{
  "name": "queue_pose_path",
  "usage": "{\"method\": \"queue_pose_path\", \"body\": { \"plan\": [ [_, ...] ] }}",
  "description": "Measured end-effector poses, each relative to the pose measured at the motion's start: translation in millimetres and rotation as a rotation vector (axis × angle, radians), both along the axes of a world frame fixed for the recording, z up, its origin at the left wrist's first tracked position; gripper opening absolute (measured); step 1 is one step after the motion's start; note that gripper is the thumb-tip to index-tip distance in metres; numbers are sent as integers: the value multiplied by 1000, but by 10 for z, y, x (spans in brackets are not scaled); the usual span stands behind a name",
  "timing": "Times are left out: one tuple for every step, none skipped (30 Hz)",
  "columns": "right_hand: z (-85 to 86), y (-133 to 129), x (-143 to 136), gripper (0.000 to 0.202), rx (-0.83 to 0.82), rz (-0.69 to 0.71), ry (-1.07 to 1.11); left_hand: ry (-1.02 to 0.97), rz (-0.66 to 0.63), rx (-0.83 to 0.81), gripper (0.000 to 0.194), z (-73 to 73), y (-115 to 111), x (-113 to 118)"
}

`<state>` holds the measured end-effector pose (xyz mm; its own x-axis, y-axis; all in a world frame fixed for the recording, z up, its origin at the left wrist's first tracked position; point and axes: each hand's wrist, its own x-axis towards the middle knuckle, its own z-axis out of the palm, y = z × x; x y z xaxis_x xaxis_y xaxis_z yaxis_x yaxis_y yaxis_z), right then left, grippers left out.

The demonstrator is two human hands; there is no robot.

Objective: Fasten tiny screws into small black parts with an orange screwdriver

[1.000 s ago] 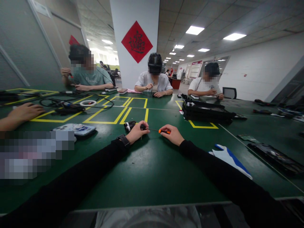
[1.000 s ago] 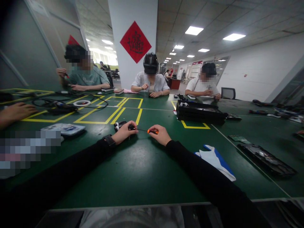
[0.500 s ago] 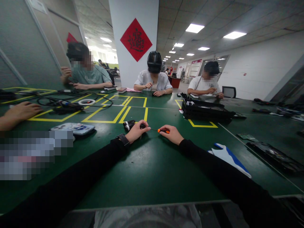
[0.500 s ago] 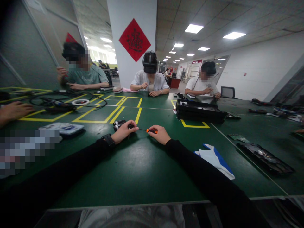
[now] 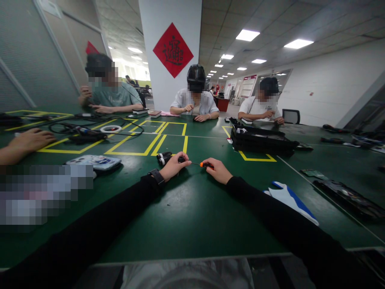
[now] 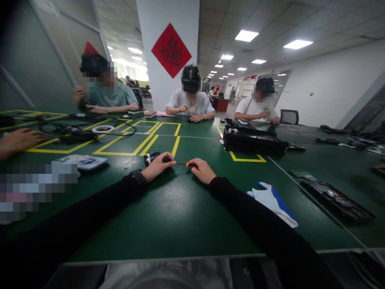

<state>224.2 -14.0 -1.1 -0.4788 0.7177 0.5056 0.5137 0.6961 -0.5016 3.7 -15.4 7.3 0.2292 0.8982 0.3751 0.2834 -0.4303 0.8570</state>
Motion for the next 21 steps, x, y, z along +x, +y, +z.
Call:
{"method": "queue_pose_path", "body": {
  "plan": [
    [-6, 6, -2, 27, -7, -2, 1, 0, 2, -4, 24, 0, -1, 0],
    [-9, 11, -4, 27, -15, -8, 3, -1, 6, -8, 24, -1, 0, -1],
    [-10, 14, -7, 26, -22, -18, 1, -4, 9, -11, 24, -4, 1, -1],
    [-8, 16, -9, 24, -29, -27, -3, -8, 9, -12, 25, -8, 4, -2],
    [-3, 15, -11, 23, -31, -35, -8, -11, 6, -12, 25, -13, 8, -3],
    [3, 13, -12, 23, -29, -39, -14, -15, 2, -11, 25, -20, 13, -5],
    [9, 8, -11, 22, -23, -40, -19, -18, 0, -9, 25, -26, 19, -7],
    [15, 3, -8, 21, -18, -35, -20, -20, 0, -6, 26, -33, 26, -10],
    [20, -4, -6, 20, -17, -25, -15, -20, 3, -1, 26, -40, 33, -13],
    [22, -11, -3, 19, -19, -14, -1, -20, 8, 4, 27, -47, 39, -17],
    [24, -17, -1, 18, -26, 0, 18, -18, 13, 8, 27, -52, 45, -20],
    [23, -23, -1, 17, -39, 14, 40, -15, 16, 11, 27, -57, 49, -22],
    [23, -28, -3, 18, -56, 29, 62, -14, 17, 13, 27, -60, 52, -23],
    [22, -32, -6, 19, -76, 41, 80, -16, 15, 12, 27, -62, 53, -24],
    [22, -33, -11, 20, -97, 50, 91, -20, 14, 10, 27, -61, 52, -22],
    [23, -33, -15, 20, -119, 50, 94, -24, 14, 7, 27, -59, 49, -20],
    [24, -30, -18, 18, -135, 39, 92, -29, 16, 4, 27, -55, 45, -18],
    [26, -26, -20, 17, -141, 22, 85, -31, 20, 1, 27, -50, 40, -14],
    [28, -20, -21, 17, -140, 3, 74, -29, 25, -1, 27, -43, 34, -11],
    [30, -13, -20, 18, -139, -11, 65, -26, 30, -2, 27, -37, 28, -9],
    [32, -7, -18, 19, -142, -16, 61, -22, 32, -1, 27, -30, 23, -6]
  ]
}}
